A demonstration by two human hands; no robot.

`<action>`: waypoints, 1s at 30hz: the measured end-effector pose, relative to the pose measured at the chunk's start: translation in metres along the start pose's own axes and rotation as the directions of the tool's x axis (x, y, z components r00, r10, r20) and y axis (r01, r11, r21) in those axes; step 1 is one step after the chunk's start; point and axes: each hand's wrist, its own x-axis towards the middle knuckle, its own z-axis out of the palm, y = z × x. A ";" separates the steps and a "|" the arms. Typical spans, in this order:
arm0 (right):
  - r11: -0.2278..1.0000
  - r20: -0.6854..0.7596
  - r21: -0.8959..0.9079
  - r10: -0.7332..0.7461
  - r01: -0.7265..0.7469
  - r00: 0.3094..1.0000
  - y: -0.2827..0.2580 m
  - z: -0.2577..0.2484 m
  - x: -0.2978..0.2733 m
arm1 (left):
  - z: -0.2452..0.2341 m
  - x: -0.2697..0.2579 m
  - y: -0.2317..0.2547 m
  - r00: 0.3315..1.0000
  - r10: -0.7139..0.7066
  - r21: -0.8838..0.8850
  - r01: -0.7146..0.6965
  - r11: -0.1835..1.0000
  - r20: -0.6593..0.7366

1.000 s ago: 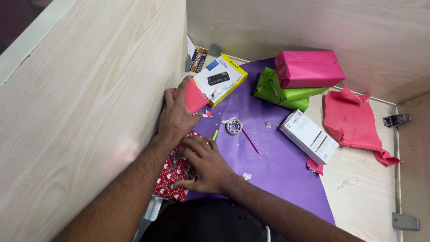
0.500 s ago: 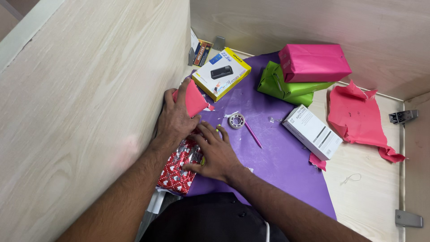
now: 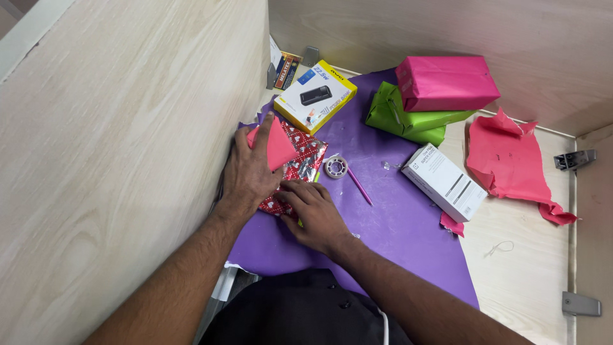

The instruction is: The person wraps a small item in silver foil, folds the edges, and secures it with clear tape. They then pick up a pink-wrapped package and use a pink pen-like tool to press and smooth the tape seams on the package.

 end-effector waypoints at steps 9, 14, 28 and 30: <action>0.861 -0.382 -0.046 0.453 -0.507 0.805 0.048 -0.019 -0.026 | 0.007 0.001 0.015 0.984 -0.058 0.099 0.042 0.994 0.168; 0.646 -0.171 -0.084 0.741 -0.759 0.649 0.074 -0.038 -0.043 | 0.001 0.007 0.026 0.985 -0.076 0.195 0.046 0.980 0.152; 0.779 -0.355 0.192 0.622 -0.596 0.698 0.106 -0.099 -0.085 | 0.068 0.092 0.137 0.960 0.281 -0.142 -0.279 0.950 -0.006; 0.776 -0.370 0.258 0.629 -0.575 0.683 0.111 -0.109 -0.087 | 0.079 0.117 0.164 0.938 0.347 -0.141 -0.346 0.928 -0.014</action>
